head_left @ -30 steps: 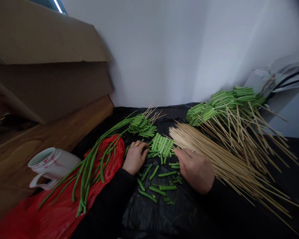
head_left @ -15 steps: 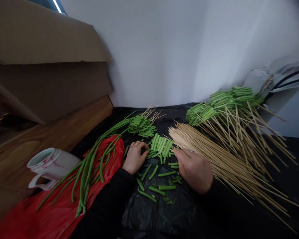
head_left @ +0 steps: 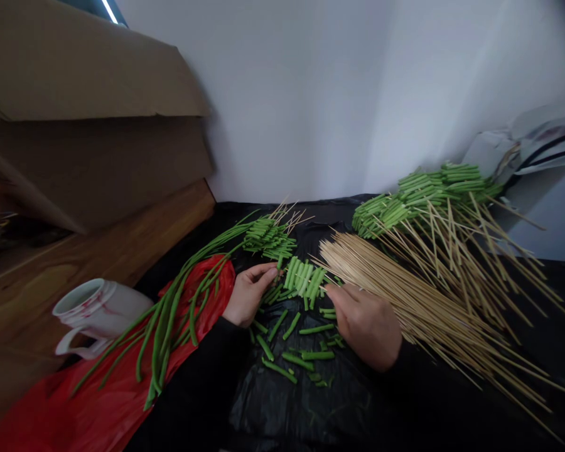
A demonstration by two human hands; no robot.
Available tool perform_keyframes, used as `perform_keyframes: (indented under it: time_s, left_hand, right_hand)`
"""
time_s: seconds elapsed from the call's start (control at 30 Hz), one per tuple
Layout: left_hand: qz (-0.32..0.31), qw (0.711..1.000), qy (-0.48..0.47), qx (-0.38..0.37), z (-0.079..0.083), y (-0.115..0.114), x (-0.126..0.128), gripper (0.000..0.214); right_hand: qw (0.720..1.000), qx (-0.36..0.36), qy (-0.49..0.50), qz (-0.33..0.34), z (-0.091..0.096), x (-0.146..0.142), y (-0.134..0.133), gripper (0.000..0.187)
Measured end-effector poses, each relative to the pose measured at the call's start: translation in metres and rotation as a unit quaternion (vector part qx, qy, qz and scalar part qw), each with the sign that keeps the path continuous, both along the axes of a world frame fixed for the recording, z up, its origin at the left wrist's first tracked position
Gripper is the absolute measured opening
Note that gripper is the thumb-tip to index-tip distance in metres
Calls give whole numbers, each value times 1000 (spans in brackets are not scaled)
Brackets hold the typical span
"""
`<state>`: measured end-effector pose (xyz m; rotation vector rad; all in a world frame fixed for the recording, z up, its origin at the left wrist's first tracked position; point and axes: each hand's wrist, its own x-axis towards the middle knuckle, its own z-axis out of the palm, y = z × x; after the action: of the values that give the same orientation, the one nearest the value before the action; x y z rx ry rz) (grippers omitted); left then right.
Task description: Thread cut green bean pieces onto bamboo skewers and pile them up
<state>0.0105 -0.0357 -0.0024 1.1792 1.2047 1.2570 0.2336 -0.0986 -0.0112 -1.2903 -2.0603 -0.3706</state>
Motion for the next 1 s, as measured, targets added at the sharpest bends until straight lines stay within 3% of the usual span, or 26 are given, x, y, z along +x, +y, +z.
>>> perform_keyframes:
  time_s: [0.07, 0.2, 0.7, 1.0]
  left_hand:
    - [-10, 996, -75, -42, 2, -2, 2, 35]
    - [-24, 990, -122, -71, 6, -3, 3, 33]
    - [-63, 986, -128, -81, 3, -5, 2, 31]
    - [-26, 984, -152, -92, 5, -5, 5, 30]
  right_hand:
    - [1000, -3, 3, 3, 0, -2, -1, 26]
    - [1000, -13, 5, 10, -1, -5, -2, 26]
    - [999, -31, -2, 7, 0, -6, -5, 26]
    - [1000, -15, -6, 9, 3, -7, -7, 26]
